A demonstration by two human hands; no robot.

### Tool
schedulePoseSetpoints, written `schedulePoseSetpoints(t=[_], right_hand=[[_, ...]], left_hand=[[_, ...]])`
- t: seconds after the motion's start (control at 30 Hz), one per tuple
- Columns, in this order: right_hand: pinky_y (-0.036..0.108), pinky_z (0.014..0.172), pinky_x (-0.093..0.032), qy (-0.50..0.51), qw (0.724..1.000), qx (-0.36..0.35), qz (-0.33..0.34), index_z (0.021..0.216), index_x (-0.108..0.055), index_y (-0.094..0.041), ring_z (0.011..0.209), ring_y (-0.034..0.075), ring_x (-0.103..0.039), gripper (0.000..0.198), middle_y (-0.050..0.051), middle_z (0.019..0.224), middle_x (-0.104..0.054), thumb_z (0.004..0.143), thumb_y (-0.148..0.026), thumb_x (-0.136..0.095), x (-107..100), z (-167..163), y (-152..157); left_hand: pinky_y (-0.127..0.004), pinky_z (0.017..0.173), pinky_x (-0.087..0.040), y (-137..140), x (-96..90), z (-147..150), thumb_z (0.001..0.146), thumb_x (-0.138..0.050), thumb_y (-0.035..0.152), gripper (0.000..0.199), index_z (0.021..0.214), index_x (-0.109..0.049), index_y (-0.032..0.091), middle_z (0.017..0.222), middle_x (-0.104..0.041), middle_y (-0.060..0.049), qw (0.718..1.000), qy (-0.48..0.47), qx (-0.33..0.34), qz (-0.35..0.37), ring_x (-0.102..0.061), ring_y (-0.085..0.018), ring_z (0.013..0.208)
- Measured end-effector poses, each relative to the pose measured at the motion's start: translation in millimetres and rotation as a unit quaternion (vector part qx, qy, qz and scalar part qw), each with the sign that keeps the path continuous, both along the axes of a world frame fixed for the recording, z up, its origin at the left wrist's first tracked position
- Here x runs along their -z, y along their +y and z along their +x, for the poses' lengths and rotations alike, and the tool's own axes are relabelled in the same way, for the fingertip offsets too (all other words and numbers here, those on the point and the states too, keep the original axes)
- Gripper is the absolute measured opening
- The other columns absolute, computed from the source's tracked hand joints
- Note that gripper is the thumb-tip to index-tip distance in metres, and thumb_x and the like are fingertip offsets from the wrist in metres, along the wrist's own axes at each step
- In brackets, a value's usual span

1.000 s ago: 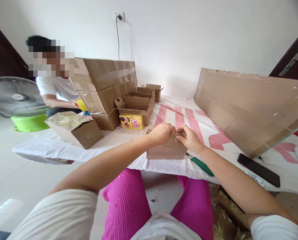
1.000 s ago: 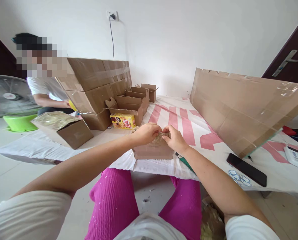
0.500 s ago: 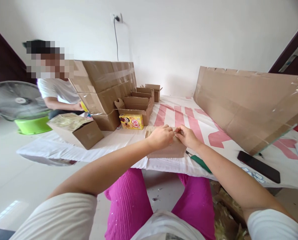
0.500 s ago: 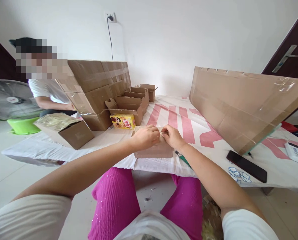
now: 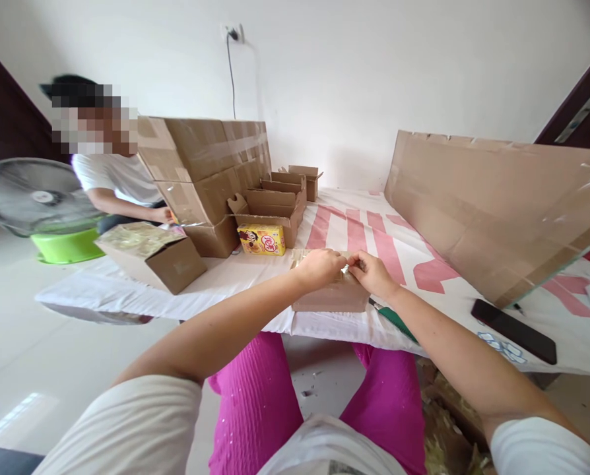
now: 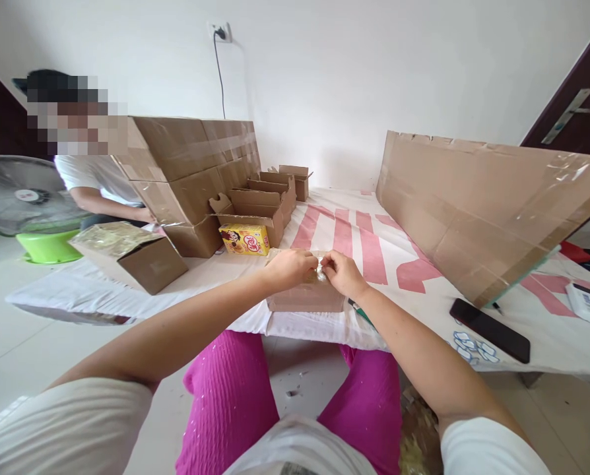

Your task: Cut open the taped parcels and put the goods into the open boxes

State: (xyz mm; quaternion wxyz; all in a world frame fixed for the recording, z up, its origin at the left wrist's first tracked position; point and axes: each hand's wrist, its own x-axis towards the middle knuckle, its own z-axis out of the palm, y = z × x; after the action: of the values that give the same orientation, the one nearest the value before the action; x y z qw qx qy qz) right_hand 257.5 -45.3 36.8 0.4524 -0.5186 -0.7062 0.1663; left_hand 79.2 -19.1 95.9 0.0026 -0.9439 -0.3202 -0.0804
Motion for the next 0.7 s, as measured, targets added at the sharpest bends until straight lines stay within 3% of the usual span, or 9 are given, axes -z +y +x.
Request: schedulePoseSetpoints(t=[0.1, 0.3, 0.4, 0.53, 0.63, 0.7], right_hand=[[0.031, 0.068, -0.050, -0.008, 1.000, 0.005, 0.001, 0.083, -0.058, -0.020, 0.069, 0.015, -0.061, 0.007, 0.000, 0.078, -0.064, 0.076, -0.022, -0.055, 2, 0, 2], [0.036, 0.075, -0.052, -0.035, 0.999, 0.016, 0.015, 0.086, -0.060, -0.021, 0.077, 0.018, -0.062, 0.010, 0.002, 0.082, -0.066, 0.078, -0.019, -0.054, 0, 0, 0], [0.044, 0.087, -0.051, -0.081, 0.993, 0.011, 0.088, 0.089, -0.062, -0.021, 0.094, 0.022, -0.063, 0.017, 0.007, 0.094, -0.069, 0.083, -0.014, -0.047, 0, -2, -8], [0.054, 0.103, -0.042, -0.140, 0.970, 0.007, 0.199, 0.092, -0.063, -0.022, 0.121, 0.026, -0.052, 0.029, 0.011, 0.119, -0.064, 0.086, -0.007, -0.038, 1, -6, -27], [0.053, 0.101, -0.046, -0.151, 0.964, 0.016, 0.219, 0.097, -0.062, -0.023, 0.120, 0.025, -0.053, 0.032, 0.011, 0.126, -0.060, 0.089, -0.008, -0.035, 3, -8, -40], [0.048, 0.094, -0.051, -0.155, 0.965, 0.013, 0.213, 0.099, -0.061, -0.024, 0.109, 0.023, -0.059, 0.030, 0.010, 0.114, -0.063, 0.091, -0.010, -0.036, 4, -8, -45]], left_hand=[[-0.029, 0.080, -0.045, 1, -2.5, -4, 0.085, -0.049, 0.020, 0.017, 0.083, -0.066, 0.020, 0.091, -0.068, -0.008, 1.000, 0.006, -0.004, -0.031, -0.063, -0.022, 0.090], [-0.032, 0.080, -0.046, 9, 3.9, -18, 0.084, -0.048, 0.020, 0.023, 0.097, -0.067, 0.019, 0.097, -0.069, -0.011, 0.998, -0.010, -0.055, -0.021, -0.064, -0.024, 0.090], [-0.032, 0.088, -0.045, 16, 6.9, -28, 0.083, -0.049, 0.015, 0.026, 0.099, -0.069, 0.021, 0.100, -0.070, -0.008, 0.998, -0.043, -0.018, -0.050, -0.062, -0.023, 0.097], [-0.032, 0.099, -0.041, 22, 12.4, -37, 0.083, -0.048, 0.011, 0.031, 0.103, -0.069, 0.022, 0.106, -0.071, -0.005, 0.990, -0.114, 0.014, -0.085, -0.060, -0.020, 0.105], [-0.032, 0.099, -0.042, 23, 17.6, -40, 0.082, -0.051, 0.013, 0.029, 0.103, -0.069, 0.021, 0.106, -0.071, -0.006, 0.985, -0.139, -0.006, -0.100, -0.061, -0.020, 0.104], [-0.030, 0.096, -0.044, 25, 19.7, -41, 0.080, -0.054, 0.014, 0.029, 0.104, -0.069, 0.021, 0.103, -0.071, -0.005, 0.980, -0.156, -0.036, -0.120, -0.062, -0.020, 0.100]])
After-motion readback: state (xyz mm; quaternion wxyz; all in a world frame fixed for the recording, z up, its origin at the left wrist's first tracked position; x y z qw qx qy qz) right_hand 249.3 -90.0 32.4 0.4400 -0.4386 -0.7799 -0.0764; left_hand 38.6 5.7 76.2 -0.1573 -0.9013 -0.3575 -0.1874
